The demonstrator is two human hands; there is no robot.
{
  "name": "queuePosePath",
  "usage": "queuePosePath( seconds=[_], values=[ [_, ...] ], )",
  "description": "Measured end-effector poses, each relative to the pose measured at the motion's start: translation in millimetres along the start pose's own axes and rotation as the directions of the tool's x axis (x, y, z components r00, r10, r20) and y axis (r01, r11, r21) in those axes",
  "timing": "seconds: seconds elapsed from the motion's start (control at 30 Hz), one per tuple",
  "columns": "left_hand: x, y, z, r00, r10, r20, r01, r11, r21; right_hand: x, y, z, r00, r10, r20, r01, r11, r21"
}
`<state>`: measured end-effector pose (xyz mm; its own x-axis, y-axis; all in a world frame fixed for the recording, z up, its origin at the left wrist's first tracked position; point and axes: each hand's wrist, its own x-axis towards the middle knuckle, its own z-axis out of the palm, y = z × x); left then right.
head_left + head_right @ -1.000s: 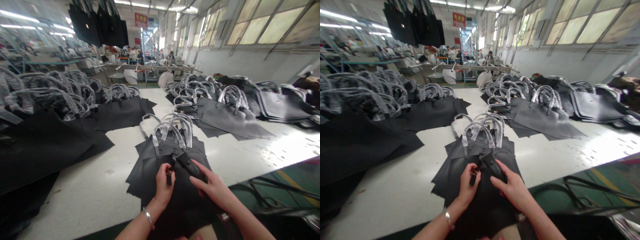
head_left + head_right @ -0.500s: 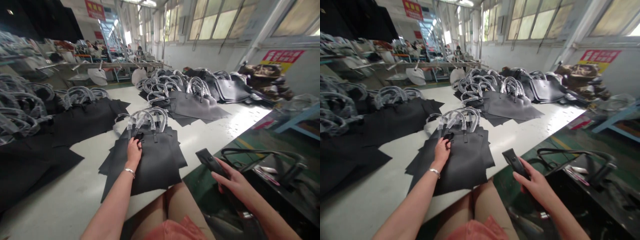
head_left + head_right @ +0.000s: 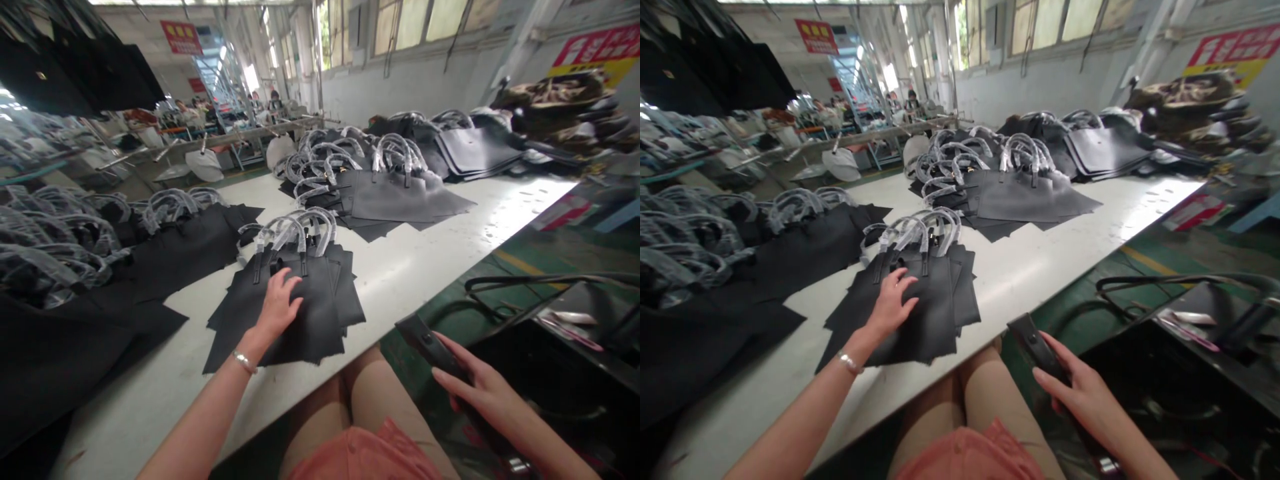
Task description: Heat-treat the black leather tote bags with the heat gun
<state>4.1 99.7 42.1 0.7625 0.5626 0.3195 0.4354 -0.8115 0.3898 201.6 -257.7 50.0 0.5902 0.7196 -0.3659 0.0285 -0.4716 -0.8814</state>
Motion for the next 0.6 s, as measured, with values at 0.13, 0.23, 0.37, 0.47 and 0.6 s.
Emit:
queuePosePath(
  seconds=[0.13, 0.23, 0.37, 0.47, 0.6],
  values=[
    [-29.1, 46.2, 15.2, 0.912, 0.315, 0.263, -0.221, 0.917, -0.332, 2.6, 4.5, 4.2, 0.999, -0.008, 0.050, 0.009, 1.000, -0.019],
    [-37.1, 57.0, 34.0, 0.874, 0.384, 0.297, -0.270, 0.893, -0.361, 4.7, 10.7, 6.6, 0.995, -0.027, 0.095, 0.031, 0.999, -0.041],
    [-36.1, 55.5, 46.0, 0.855, 0.358, 0.374, -0.238, 0.914, -0.329, 5.0, 10.7, 9.6, 0.990, -0.047, 0.133, 0.056, 0.996, -0.065],
    [-36.2, 51.3, 41.5, 0.817, 0.366, 0.445, -0.178, 0.895, -0.409, 4.9, -1.4, 12.7, 0.986, -0.062, 0.156, 0.079, 0.992, -0.101],
    [-36.7, 45.1, 32.6, 0.815, 0.367, 0.448, -0.119, 0.863, -0.491, 9.4, -25.4, 19.0, 0.960, -0.110, 0.258, 0.147, 0.981, -0.129]
  ],
)
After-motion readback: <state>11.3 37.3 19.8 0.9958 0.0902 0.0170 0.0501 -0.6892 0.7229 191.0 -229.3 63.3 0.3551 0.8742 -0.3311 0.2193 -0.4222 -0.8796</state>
